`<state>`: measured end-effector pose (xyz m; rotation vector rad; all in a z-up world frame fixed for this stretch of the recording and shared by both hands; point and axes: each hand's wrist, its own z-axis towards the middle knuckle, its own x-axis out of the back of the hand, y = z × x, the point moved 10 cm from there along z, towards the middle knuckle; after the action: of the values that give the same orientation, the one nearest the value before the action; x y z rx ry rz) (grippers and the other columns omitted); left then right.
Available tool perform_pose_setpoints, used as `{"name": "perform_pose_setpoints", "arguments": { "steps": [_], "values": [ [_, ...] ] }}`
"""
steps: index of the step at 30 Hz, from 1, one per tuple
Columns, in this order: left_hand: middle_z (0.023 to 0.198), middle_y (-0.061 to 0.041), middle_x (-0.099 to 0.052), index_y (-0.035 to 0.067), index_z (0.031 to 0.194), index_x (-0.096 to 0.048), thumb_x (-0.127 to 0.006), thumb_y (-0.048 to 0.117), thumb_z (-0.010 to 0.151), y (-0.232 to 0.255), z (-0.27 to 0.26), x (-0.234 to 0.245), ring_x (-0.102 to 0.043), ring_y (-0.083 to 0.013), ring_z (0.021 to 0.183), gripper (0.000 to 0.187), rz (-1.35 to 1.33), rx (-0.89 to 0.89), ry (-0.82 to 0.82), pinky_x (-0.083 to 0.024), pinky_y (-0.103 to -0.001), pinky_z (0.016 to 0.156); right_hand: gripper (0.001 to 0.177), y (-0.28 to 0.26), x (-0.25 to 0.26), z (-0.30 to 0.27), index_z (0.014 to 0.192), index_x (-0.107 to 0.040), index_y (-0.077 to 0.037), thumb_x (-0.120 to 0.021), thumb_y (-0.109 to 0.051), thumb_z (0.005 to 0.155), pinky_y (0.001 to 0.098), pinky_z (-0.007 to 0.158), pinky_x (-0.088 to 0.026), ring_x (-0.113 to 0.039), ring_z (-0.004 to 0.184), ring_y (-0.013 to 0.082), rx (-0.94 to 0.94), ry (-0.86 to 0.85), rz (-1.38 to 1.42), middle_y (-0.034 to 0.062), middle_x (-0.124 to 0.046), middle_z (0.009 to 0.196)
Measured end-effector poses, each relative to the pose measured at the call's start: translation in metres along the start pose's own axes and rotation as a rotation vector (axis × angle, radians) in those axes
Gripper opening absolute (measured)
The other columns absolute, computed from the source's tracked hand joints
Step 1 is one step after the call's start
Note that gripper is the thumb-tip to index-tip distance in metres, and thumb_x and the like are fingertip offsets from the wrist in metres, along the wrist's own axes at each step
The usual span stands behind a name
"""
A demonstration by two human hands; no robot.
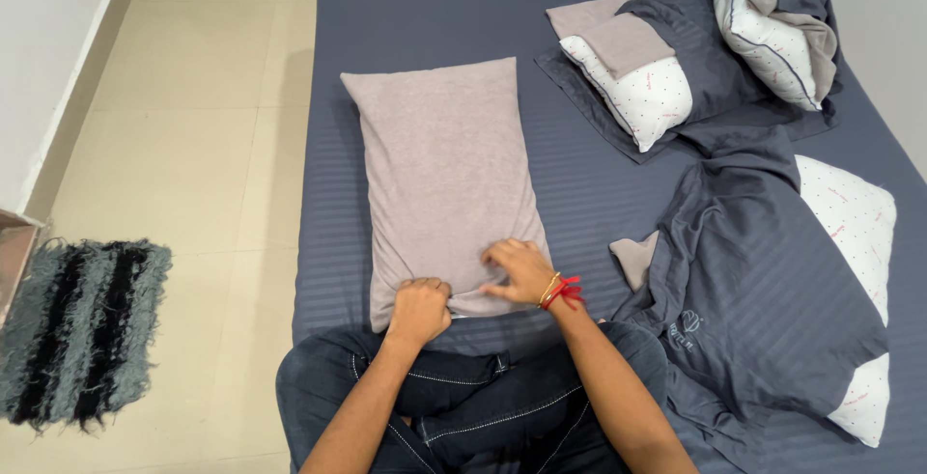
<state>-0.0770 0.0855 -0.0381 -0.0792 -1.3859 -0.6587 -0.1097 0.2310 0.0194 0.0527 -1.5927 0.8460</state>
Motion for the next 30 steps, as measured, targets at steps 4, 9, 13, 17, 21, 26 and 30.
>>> {"name": "perform_pose_setpoints", "arguments": {
  "steps": [4,9,13,17,21,26,30],
  "values": [
    [0.094,-0.007,-0.065,0.009,0.093,-0.067,-0.077,0.015,0.058,0.008,0.006,0.035,-0.062,-0.0280,0.097,0.037,-0.006,0.026,0.001,-0.044,-0.047,0.084,0.083,-0.040,-0.010,0.007,0.123,-0.059,-0.012,-0.091,-0.046,0.054,0.0523,0.096,-0.036,-0.050,0.117,0.0295,0.084,0.005,-0.161,0.0090,-0.056,0.122],
    [0.110,-0.005,-0.058,0.021,0.110,-0.066,-0.082,0.010,0.056,0.011,0.006,0.060,-0.054,-0.0254,0.111,0.057,0.143,0.053,0.120,-0.038,-0.054,0.093,0.073,-0.039,-0.032,0.007,0.130,-0.058,-0.016,-0.081,-0.022,0.061,0.0502,0.098,-0.037,-0.050,0.123,0.0251,0.071,0.097,-0.443,0.0060,-0.055,0.126],
    [0.119,-0.004,-0.059,0.021,0.110,-0.066,-0.078,0.008,0.061,-0.003,0.010,0.058,-0.054,-0.0248,0.115,0.052,0.219,0.101,0.233,-0.039,-0.054,0.093,0.062,-0.021,-0.042,0.005,0.131,-0.059,-0.018,-0.075,-0.015,0.071,0.0482,0.104,-0.038,-0.052,0.120,0.0231,0.088,0.118,-0.382,0.0028,-0.056,0.123],
    [0.120,-0.004,-0.061,0.017,0.109,-0.066,-0.074,0.012,0.081,-0.013,0.015,0.062,-0.057,-0.0261,0.114,0.029,0.342,0.085,0.496,-0.040,-0.051,0.094,0.038,-0.018,-0.039,0.010,0.118,-0.059,-0.017,-0.074,-0.020,0.082,0.0528,0.111,-0.037,-0.053,0.118,0.0247,0.106,0.181,-0.287,0.0025,-0.057,0.119],
    [0.118,-0.004,-0.065,0.013,0.104,-0.066,-0.068,0.010,0.081,-0.024,0.026,0.049,-0.059,-0.0258,0.112,0.023,0.321,0.144,0.493,-0.043,-0.048,0.094,0.065,-0.028,-0.042,0.015,0.119,-0.059,-0.009,-0.079,-0.025,0.060,0.0630,0.102,-0.031,-0.053,0.110,0.0306,0.030,0.210,-0.376,0.0100,-0.056,0.112],
    [0.126,-0.009,-0.066,0.006,0.114,-0.065,-0.065,0.007,0.070,-0.019,0.020,0.021,-0.059,-0.0284,0.121,0.044,0.214,0.107,0.313,-0.049,-0.043,0.100,0.052,-0.018,-0.054,0.020,0.118,-0.060,-0.015,-0.072,-0.004,0.069,0.0609,0.107,-0.035,-0.054,0.113,0.0271,-0.024,0.170,-0.585,0.0041,-0.057,0.117],
    [0.136,-0.008,-0.064,0.009,0.119,-0.064,-0.072,0.009,0.077,-0.014,0.003,0.030,-0.058,-0.0243,0.128,0.042,0.375,0.028,0.284,-0.051,-0.044,0.099,0.044,-0.008,-0.052,0.020,0.108,-0.064,-0.010,-0.069,-0.004,0.065,0.0562,0.101,-0.040,-0.060,0.107,0.0293,-0.012,0.119,-0.437,0.0060,-0.063,0.110]
  ]
}}
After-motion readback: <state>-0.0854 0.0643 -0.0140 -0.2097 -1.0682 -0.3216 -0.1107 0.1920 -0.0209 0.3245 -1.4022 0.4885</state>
